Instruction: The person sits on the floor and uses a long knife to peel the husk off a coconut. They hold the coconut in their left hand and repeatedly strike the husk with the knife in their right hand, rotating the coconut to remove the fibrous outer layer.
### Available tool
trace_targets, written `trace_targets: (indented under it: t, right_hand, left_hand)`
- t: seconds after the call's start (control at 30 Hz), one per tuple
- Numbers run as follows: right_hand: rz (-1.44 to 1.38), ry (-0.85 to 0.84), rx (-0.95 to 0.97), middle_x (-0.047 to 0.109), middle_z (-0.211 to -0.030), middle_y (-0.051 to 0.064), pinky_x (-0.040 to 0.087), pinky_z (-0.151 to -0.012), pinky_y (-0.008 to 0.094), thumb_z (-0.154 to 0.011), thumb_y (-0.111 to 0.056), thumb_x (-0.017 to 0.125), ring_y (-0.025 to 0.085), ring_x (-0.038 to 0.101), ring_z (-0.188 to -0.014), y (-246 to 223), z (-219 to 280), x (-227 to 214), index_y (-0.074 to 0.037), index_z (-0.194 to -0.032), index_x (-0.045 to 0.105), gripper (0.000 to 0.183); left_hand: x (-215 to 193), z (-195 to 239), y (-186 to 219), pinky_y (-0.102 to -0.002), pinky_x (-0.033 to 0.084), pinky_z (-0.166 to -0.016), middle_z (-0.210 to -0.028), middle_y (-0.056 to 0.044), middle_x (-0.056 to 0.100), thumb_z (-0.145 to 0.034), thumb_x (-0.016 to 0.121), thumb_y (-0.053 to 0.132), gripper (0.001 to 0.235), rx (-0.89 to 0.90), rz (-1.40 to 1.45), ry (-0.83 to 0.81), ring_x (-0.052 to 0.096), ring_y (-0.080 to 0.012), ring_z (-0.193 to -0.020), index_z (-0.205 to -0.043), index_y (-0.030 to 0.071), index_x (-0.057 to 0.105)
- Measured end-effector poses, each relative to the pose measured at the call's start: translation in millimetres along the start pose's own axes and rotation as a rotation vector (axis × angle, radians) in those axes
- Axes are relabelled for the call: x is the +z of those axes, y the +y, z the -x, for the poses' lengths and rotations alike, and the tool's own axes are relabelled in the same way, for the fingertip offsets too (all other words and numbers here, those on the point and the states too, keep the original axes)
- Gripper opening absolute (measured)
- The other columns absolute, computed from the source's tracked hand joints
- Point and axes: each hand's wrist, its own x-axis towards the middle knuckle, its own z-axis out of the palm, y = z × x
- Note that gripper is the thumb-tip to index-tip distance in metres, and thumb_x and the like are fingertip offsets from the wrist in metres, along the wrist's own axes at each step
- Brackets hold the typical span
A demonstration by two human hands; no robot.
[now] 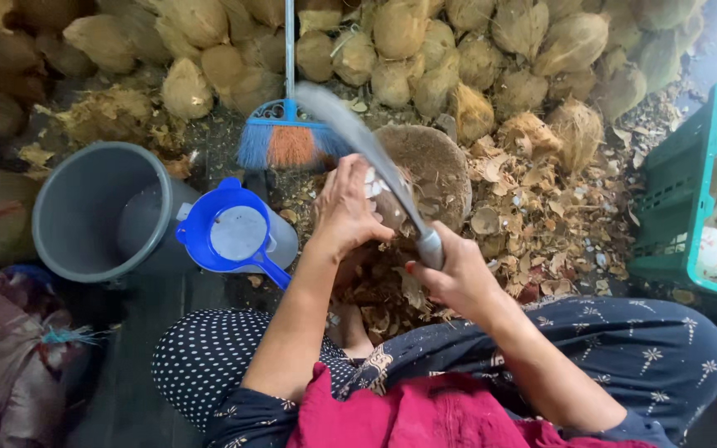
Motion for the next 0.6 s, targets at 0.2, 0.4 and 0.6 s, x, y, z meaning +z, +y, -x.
trace_targets:
  t: [0.2,0.4,0.6]
  right_hand:
    - [-0.306,-0.078,0.327,0.054,-0.047,0.017,0.047,-0.031,0.038,-0.072,0.004,0.069,0.026,0.056,-0.032,16,-26,9,0.0,-0.084,0.062,0.015]
    - [0.124,0.066,0.212,0.062,-0.074,0.026,0.045,-0.064,0.049,-0.077,-0.036,0.084,0.039,0.063,-0.067,57,-17,0,-0.008,-0.1,0.064,0.041]
    - [0.029,0.11,-0.183,0.061,-0.069,0.018,0.051,-0.043,0.038,-0.084,-0.027,0.077,0.025,0.06,-0.048,-1,19,-12,-0.004,-0.102,0.062,0.033]
  left_hand:
    - [12,-8,-7,-0.067,0.05,-0.094,-0.139,0.002,0.048,-0.033,0.093,0.025,0.107,-0.011,-0.047,-0.082,0.045,-0.0387,-0.136,-0.131,0.027,0.05]
    - [30,0,-2,-0.068,0.055,-0.086,-0.144,-0.008,0.036,-0.034,0.098,0.035,0.116,-0.052,-0.119,-0.029,0.047,-0.0431,-0.129,-0.137,0.027,0.046]
    - [29,-7,-4,-0.064,0.057,-0.082,-0.135,-0.012,0.044,-0.038,0.089,0.023,0.105,-0.04,-0.119,-0.007,0.057,-0.0451,-0.118,-0.135,0.025,0.049]
